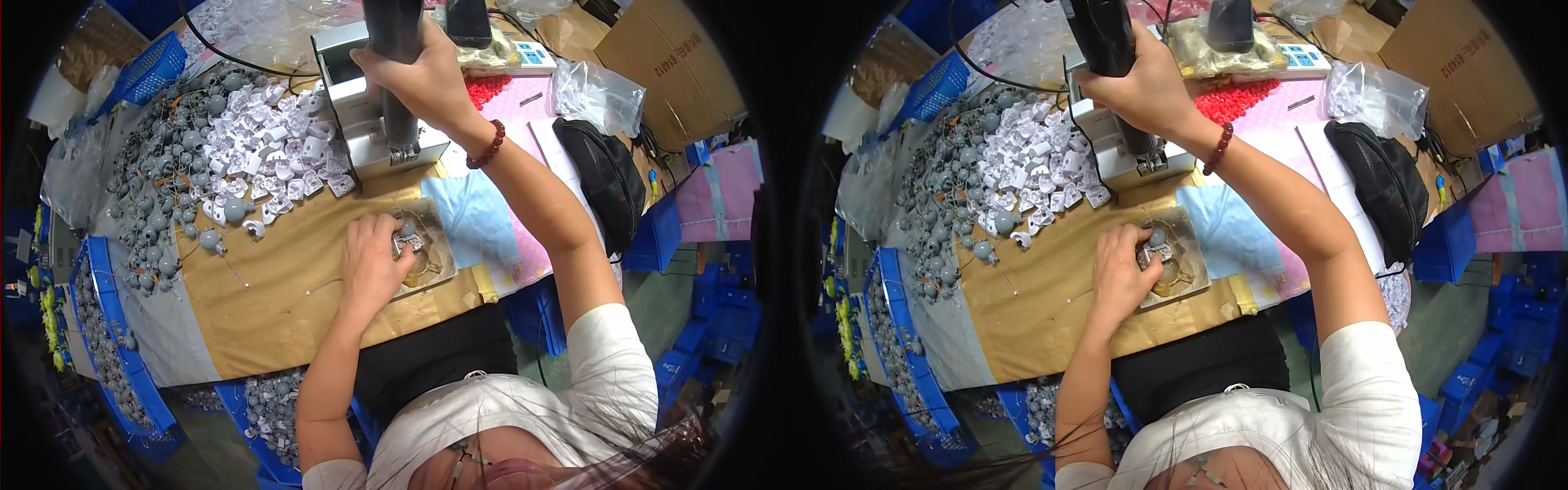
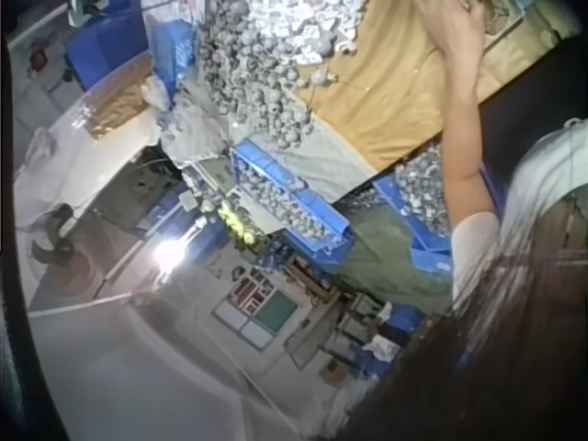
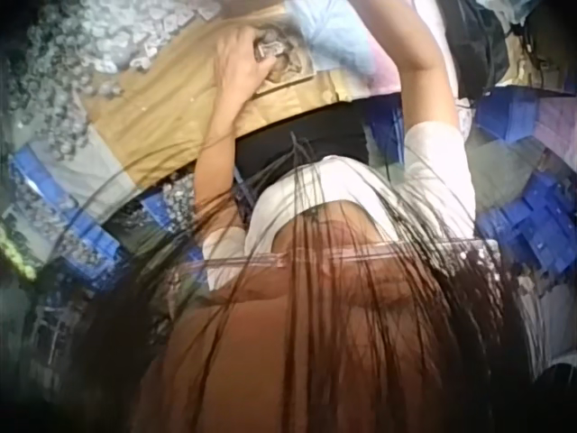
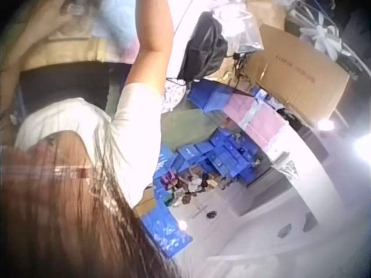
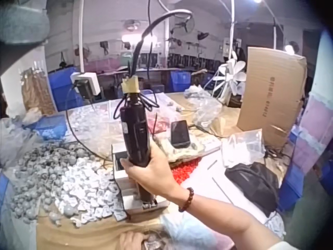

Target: Assembling small plastic components on a workbench using a pneumatic screwdriver and manual tools.

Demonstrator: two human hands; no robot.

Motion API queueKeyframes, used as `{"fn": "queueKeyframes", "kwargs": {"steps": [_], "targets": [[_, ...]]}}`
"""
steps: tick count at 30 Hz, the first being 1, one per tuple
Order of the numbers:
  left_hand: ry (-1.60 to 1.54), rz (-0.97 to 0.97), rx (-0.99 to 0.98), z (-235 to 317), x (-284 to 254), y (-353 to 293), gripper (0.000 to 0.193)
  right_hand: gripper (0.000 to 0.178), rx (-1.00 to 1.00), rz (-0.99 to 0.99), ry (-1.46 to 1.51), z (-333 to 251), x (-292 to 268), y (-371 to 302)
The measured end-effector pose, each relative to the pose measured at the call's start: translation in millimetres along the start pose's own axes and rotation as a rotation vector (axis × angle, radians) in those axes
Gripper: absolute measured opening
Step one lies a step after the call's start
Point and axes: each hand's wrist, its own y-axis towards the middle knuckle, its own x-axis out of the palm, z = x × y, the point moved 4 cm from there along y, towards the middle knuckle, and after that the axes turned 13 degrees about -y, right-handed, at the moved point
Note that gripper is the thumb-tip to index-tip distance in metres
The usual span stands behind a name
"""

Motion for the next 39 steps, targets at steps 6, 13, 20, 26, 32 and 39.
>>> {"fn": "queueKeyframes", "kwargs": {"steps": [6, 13, 20, 26, 32, 39], "targets": [[-0.025, -0.019, -0.003, -5, 1, 0, 0.032, 0.046, 0.200, -0.132, 0.080, -17, -4, -53], [-0.037, 0.011, 0.041, -7, 2, -3, 0.039, 0.060, 0.193, -0.185, 0.199, -44, -3, -106], [-0.031, 0.004, 0.018, -8, 3, -3, 0.039, 0.064, 0.210, -0.208, 0.188, -35, -2, -121], [-0.032, 0.032, 0.093, -8, 2, -3, 0.039, 0.065, 0.065, -0.182, 0.133, -35, -3, -124], [-0.030, -0.001, 0.101, -14, 4, -3, 0.041, 0.054, -0.039, -0.136, 0.065, -44, -4, -125], [-0.052, -0.048, 0.121, -27, 8, -2, 0.043, 0.049, -0.166, -0.271, -0.093, -39, -6, -138]]}}
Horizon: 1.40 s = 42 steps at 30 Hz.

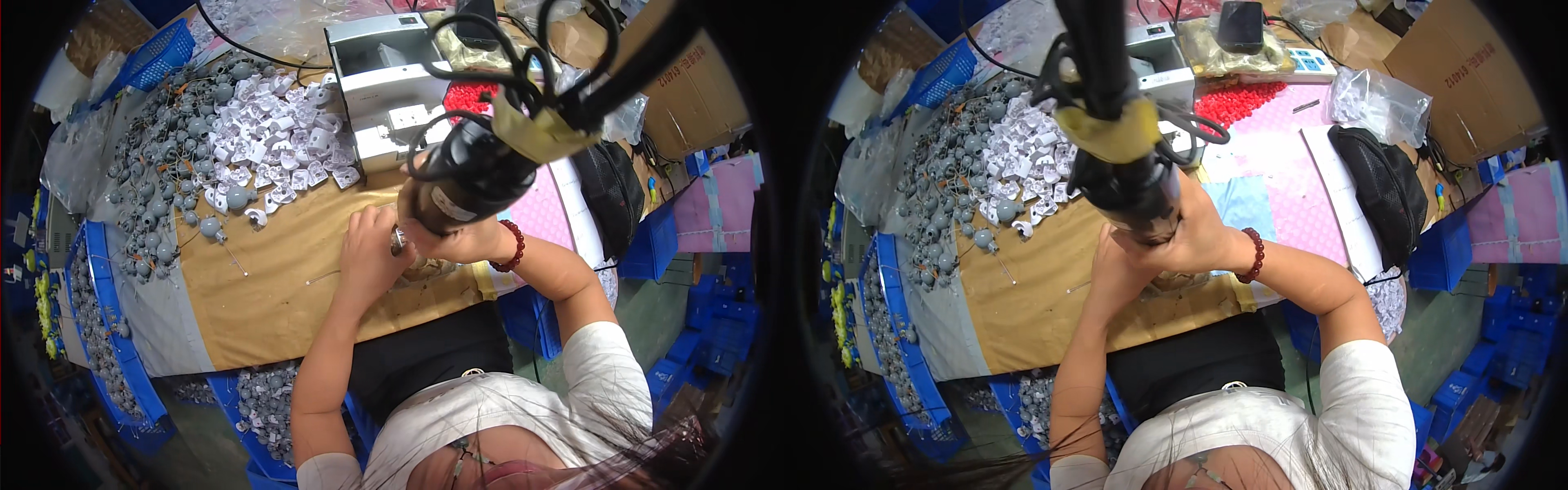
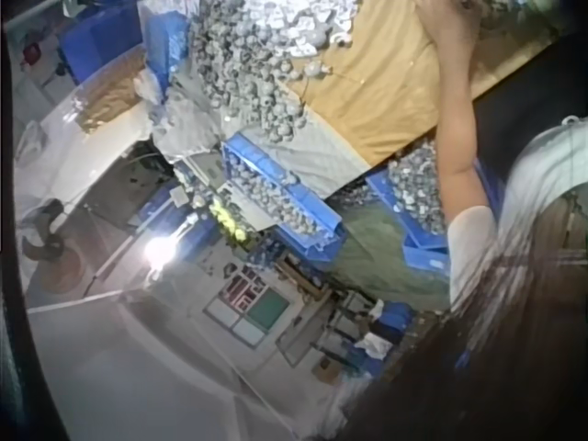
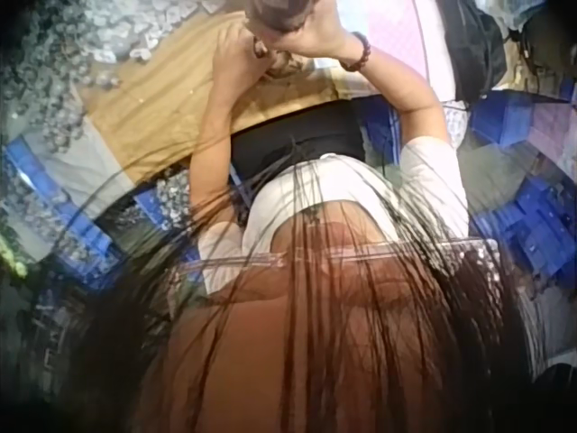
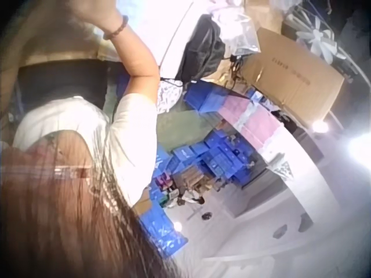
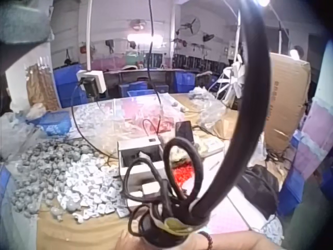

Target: Assembling small plastic components on a workbench using a pneumatic screwdriver and manual tools.

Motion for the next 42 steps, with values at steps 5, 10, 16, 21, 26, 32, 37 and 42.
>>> {"fn": "queueKeyframes", "kwargs": {"steps": [5, 10, 16, 21, 26, 32, 37, 42], "targets": [[-0.018, -0.023, -0.063, 10, -5, 2, 0.045, 0.039, -0.044, -0.050, -0.090, 7, 6, -14], [-0.013, -0.016, -0.067, 11, -5, -1, 0.048, 0.039, -0.080, -0.090, -0.074, 6, 6, -13], [0.004, -0.027, -0.089, 12, -4, 2, 0.044, 0.040, -0.042, -0.081, -0.113, 12, 9, -17], [0.037, -0.017, -0.072, 14, -5, 1, 0.041, 0.044, -0.005, -0.053, 0.001, 12, 5, -10], [-0.010, 0.125, -0.119, 21, -5, -4, 0.043, 0.041, 0.369, 0.017, 0.384, 20, -8, 7], [0.031, 0.149, -0.051, 33, 0, -7, 0.038, 0.055, 0.430, 0.282, -0.216, 87, -58, -4], [0.019, 0.195, 0.014, 32, 3, -20, 0.035, 0.051, 0.143, 0.324, -0.772, 43, -61, -27], [0.024, 0.204, 0.057, 37, 7, -20, 0.035, 0.036, 0.313, -0.159, -0.155, 44, -2, -51]]}}
